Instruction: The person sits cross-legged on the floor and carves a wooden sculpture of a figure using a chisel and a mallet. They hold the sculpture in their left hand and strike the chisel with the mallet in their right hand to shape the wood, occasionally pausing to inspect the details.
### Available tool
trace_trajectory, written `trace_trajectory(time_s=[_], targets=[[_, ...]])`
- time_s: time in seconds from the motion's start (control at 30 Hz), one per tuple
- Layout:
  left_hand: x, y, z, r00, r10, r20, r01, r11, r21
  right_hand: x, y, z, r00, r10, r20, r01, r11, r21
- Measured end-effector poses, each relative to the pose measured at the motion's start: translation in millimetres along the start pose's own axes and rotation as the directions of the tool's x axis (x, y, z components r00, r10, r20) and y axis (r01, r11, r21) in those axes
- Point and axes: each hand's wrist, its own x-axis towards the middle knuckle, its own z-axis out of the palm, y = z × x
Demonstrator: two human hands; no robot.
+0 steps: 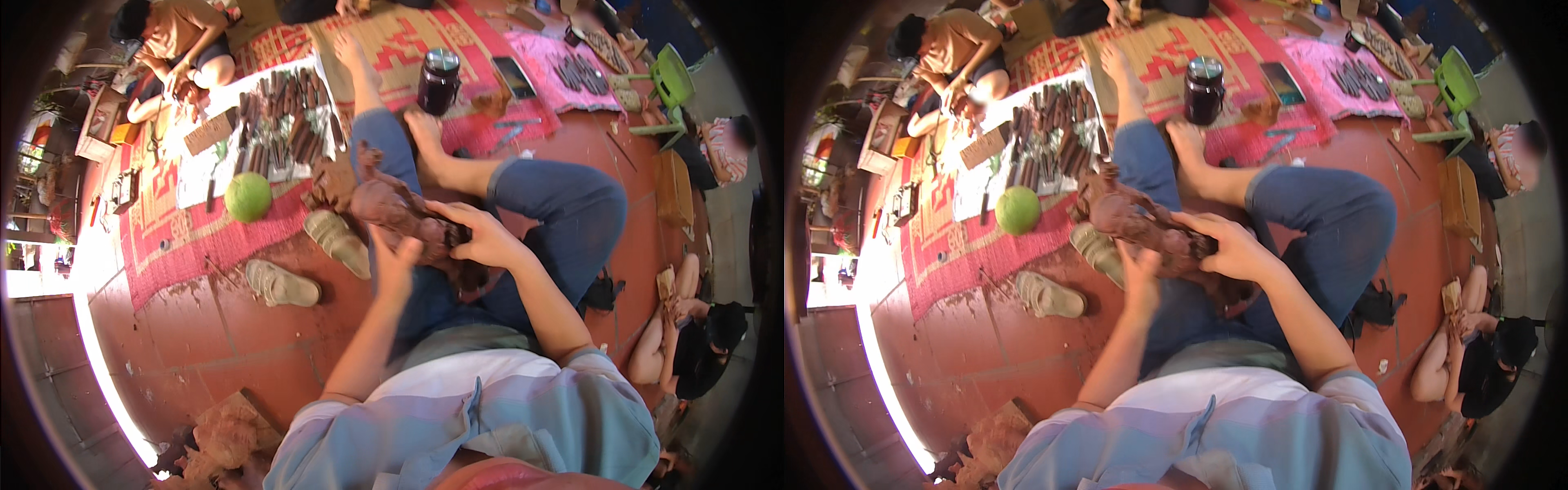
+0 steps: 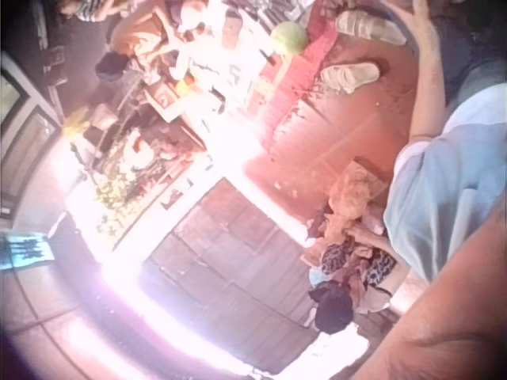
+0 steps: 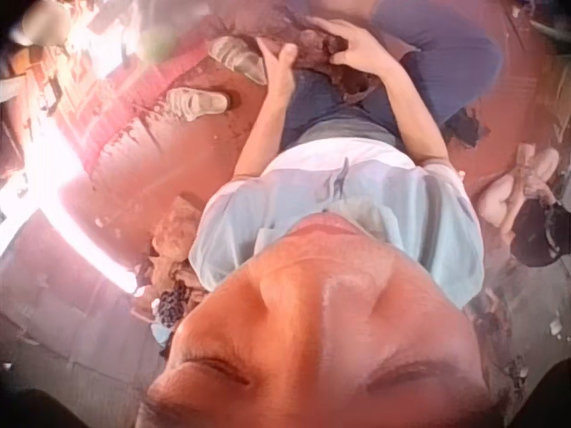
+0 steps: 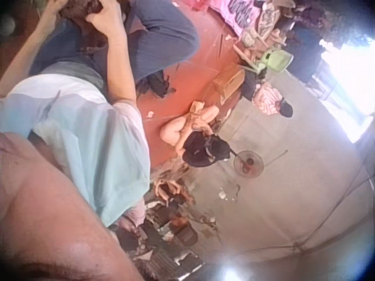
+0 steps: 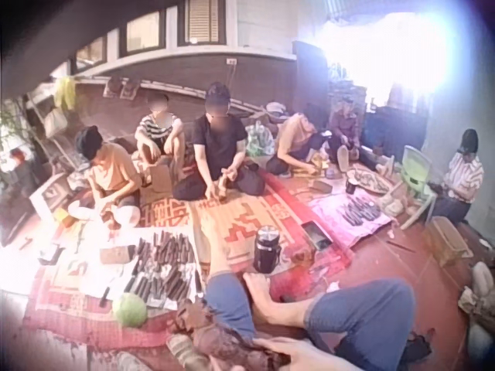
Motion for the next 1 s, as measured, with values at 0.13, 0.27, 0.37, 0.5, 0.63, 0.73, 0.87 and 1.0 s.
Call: trace_trajectory(time_s=[0.13,0.27,0.37,0.5,0.63,0.73,0.87,1.0], targets=[[26.2,60.2,-12.4,0.979,0.161,0.123,-0.119,0.948,-0.294,-13.7,13.3,18.2,0.999,-0.030,-0.023,0.027,0.994,-0.104],[35.7,68.9,-2.9,0.991,0.021,0.131,-0.064,0.940,0.336,-25.1,34.6,19.1,0.999,-0.046,-0.022,0.041,0.978,-0.205],[29.7,50.8,3.3,0.999,-0.033,0.004,0.030,0.950,0.312,-29.1,46.9,12.6,0.996,-0.086,0.000,0.083,0.961,-0.263],[41.6,41.0,-9.5,0.999,-0.028,0.015,0.023,0.959,0.281,-33.9,47.8,13.0,0.994,-0.104,-0.016,0.095,0.954,-0.283],[45.2,39.7,-19.5,0.999,-0.046,0.016,0.040,0.965,0.259,-68.5,-2.7,-34.5,0.955,-0.297,-0.019,0.293,0.950,-0.113],[46.7,39.2,-23.1,0.995,-0.079,-0.058,0.091,0.964,0.250,-118.1,-11.0,-96.1,0.854,-0.137,-0.501,0.271,0.941,0.204],[54.4,40.4,-17.8,0.984,-0.156,-0.087,0.171,0.964,0.203,-156.0,86.1,-180.0,0.378,0.083,-0.922,0.453,0.852,0.262],[53.4,36.7,-21.5,0.989,-0.117,-0.085,0.134,0.962,0.237,-139.4,213.3,-136.3,0.521,0.455,-0.722,-0.041,0.858,0.511]])
